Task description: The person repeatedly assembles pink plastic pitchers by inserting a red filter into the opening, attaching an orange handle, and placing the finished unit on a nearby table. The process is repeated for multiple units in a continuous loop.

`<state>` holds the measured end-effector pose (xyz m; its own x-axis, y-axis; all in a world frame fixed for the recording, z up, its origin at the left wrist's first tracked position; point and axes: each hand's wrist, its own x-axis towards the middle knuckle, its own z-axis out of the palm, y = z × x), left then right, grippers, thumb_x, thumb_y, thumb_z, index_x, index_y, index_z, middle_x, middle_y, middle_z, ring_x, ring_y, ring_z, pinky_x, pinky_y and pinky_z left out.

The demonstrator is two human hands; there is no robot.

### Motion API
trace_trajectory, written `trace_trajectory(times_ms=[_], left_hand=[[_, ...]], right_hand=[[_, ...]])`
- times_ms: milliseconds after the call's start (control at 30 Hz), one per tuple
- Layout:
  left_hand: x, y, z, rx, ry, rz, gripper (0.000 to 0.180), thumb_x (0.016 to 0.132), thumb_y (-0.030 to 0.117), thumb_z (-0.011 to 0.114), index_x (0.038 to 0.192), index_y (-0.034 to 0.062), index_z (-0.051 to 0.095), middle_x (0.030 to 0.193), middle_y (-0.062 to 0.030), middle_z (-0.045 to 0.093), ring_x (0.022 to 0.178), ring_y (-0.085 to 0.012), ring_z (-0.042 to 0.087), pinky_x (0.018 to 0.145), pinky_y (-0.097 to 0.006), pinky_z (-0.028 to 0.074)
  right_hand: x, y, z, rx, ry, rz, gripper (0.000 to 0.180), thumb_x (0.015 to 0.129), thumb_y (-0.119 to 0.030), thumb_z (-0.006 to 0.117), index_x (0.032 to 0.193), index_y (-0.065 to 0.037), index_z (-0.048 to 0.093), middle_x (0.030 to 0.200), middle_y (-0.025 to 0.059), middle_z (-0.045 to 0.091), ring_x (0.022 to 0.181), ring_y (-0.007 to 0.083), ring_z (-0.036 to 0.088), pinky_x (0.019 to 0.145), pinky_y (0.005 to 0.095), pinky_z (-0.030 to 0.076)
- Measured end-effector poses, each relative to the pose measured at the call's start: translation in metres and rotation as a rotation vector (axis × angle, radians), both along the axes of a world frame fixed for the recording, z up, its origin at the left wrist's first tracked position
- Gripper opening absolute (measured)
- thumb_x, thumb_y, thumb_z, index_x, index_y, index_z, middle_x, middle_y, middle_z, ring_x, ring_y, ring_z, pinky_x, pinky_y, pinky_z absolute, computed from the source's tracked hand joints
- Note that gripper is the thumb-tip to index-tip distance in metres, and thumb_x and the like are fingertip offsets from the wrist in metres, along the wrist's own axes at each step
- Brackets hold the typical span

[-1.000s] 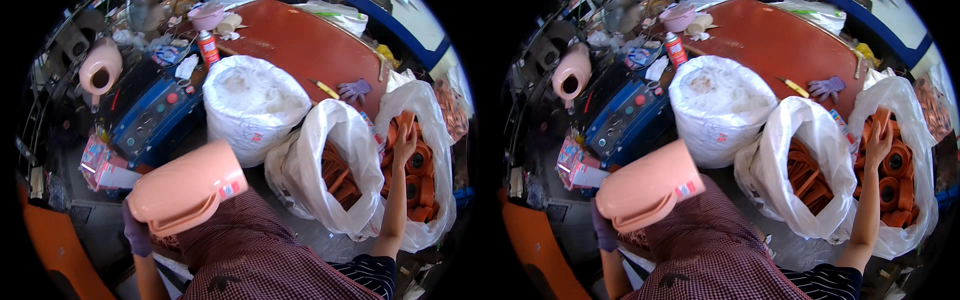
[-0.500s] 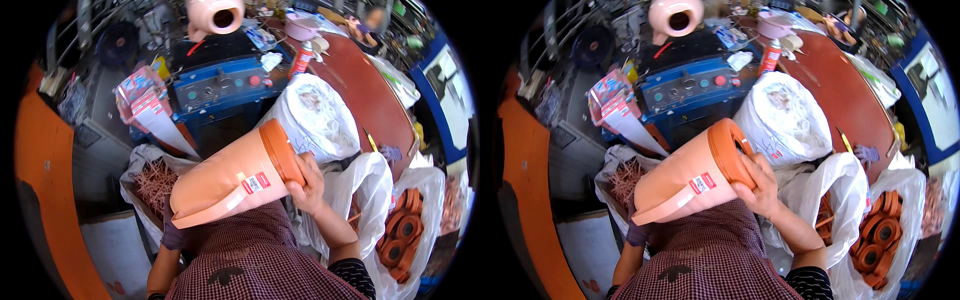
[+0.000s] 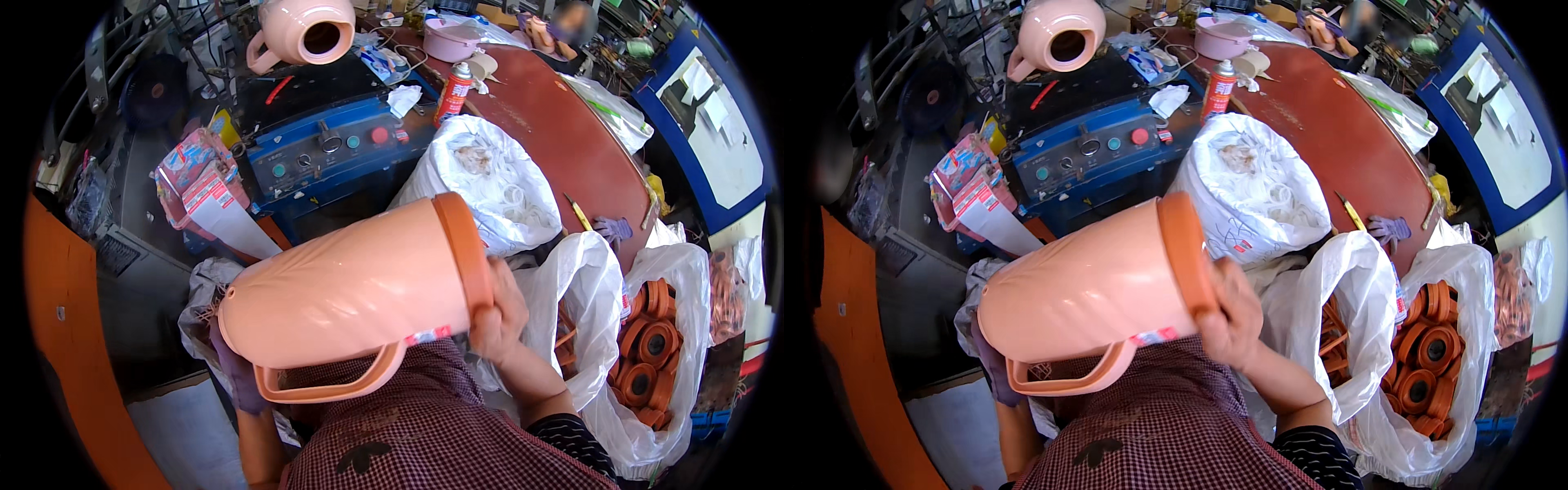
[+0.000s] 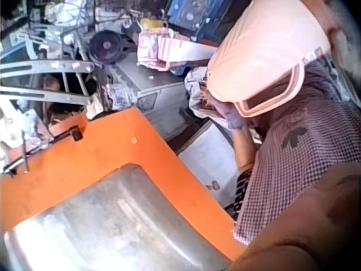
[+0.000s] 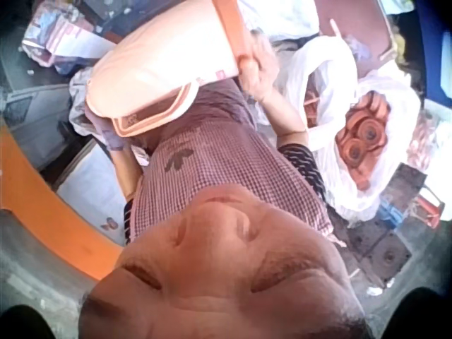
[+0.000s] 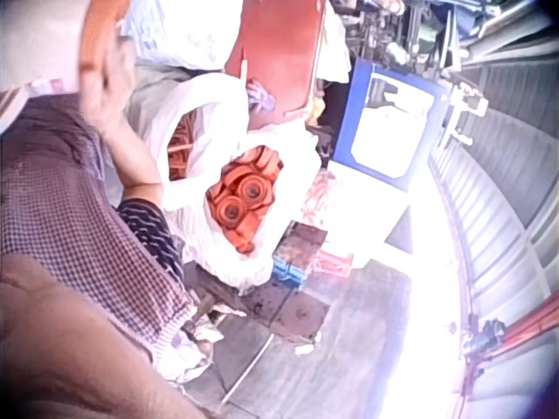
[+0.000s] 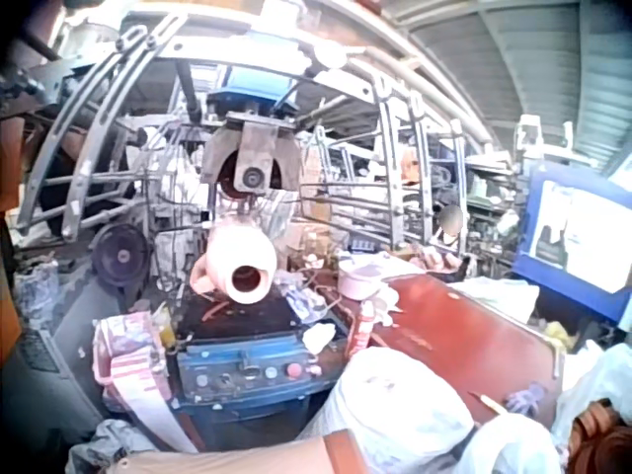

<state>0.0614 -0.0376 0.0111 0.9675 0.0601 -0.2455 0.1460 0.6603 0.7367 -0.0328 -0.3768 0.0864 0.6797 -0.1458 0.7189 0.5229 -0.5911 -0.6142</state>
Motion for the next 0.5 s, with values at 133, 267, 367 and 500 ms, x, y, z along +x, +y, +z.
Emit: trace_trajectory(times_ms=[133,267,367,500], left_hand=[[0.009,-0.02,0.021,0.064,-0.086,-0.171,0.036,0.103,0.025,0.041,0.132,0.0046,0.05,0.128,-0.0095,0.058,0.115,-0.019,0.057,0.096,-0.033,0.048],[0.014,-0.067,0.019,0.182,-0.142,-0.397,0.038,0.104,0.027,0.041,0.133,0.0037,0.049,0.129,-0.01,0.057,0.116,-0.0198,0.056,0.097,-0.034,0.047],[0.001,-0.064,0.012,0.254,-0.16,-0.416,0.039,0.104,0.027,0.041,0.133,0.0031,0.048,0.13,-0.0105,0.056,0.117,-0.0205,0.055,0.098,-0.035,0.047],[-0.004,-0.064,0.007,0.312,-0.177,-0.441,0.041,0.104,0.029,0.04,0.134,0.0022,0.046,0.131,-0.011,0.055,0.118,-0.0213,0.055,0.099,-0.036,0.046]], right_hand=[[-0.007,-0.01,0.016,-0.229,-0.111,0.116,0.056,0.092,-0.035,0.062,0.125,0.01,0.058,0.091,0.017,0.058,0.073,0.0272,0.055,0.065,0.0377,0.046],[-0.023,0.009,0.054,-0.519,-0.4,0.323,0.046,0.09,-0.04,0.064,0.107,0.003,0.071,0.081,0.0096,0.059,0.066,0.0233,0.059,0.063,0.034,0.053],[-0.038,0.019,0.066,-0.516,-0.383,0.576,0.042,0.093,-0.038,0.062,0.109,0.0,0.071,0.082,0.0083,0.06,0.071,0.0207,0.06,0.065,0.0343,0.053],[-0.029,-0.021,0.007,-0.39,-0.509,0.263,0.049,0.093,-0.049,0.06,0.101,-0.002,0.07,0.077,0.0098,0.059,0.069,0.0227,0.057,0.061,0.0347,0.048]])
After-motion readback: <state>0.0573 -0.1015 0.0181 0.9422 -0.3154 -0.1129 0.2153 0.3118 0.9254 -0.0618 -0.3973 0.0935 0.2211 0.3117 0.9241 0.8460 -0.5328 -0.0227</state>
